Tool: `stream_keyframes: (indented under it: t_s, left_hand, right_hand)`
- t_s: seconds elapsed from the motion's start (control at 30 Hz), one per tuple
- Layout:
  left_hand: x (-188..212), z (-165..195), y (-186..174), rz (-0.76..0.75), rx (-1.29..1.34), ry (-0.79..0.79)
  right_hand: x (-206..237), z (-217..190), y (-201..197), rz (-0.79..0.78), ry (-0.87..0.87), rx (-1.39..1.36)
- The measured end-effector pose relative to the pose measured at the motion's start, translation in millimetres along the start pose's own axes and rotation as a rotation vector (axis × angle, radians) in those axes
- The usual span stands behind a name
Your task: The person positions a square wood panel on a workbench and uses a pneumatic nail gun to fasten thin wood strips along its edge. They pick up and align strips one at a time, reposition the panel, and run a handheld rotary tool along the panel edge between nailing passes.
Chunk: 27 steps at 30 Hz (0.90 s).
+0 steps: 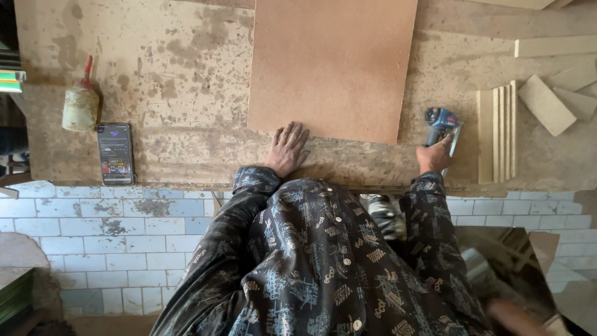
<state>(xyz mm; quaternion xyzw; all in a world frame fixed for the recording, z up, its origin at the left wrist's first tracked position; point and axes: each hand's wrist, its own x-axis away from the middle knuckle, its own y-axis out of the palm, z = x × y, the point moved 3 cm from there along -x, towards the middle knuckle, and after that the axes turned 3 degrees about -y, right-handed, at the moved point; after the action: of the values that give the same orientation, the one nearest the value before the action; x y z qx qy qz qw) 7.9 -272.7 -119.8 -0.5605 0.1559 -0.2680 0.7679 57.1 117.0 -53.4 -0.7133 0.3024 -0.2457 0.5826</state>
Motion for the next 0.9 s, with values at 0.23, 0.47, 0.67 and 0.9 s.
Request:
stream_keyframes:
  t_s: [0.23, 0.47, 0.67, 0.9]
  left_hand:
    - [13.1, -3.7, -3.1, 0.208, 0.047, 0.025]
    - [14.1, -7.5, 7.8, 0.261, 0.052, 0.035]
    - [12.9, -6.0, 12.2, 0.258, 0.059, 0.012]
    - [13.5, -7.0, 16.3, 0.218, 0.060, 0.004]
  right_hand:
    - [56.9, -17.6, -3.7, -0.091, -0.132, -0.723]
    - [119.4, -120.5, 25.6, -0.637, -0.625, -0.599]
    - [121.6, -146.7, 24.4, -0.637, -0.519, -0.226]
    - [110.1, -119.9, 23.3, -0.627, -0.422, -0.206]
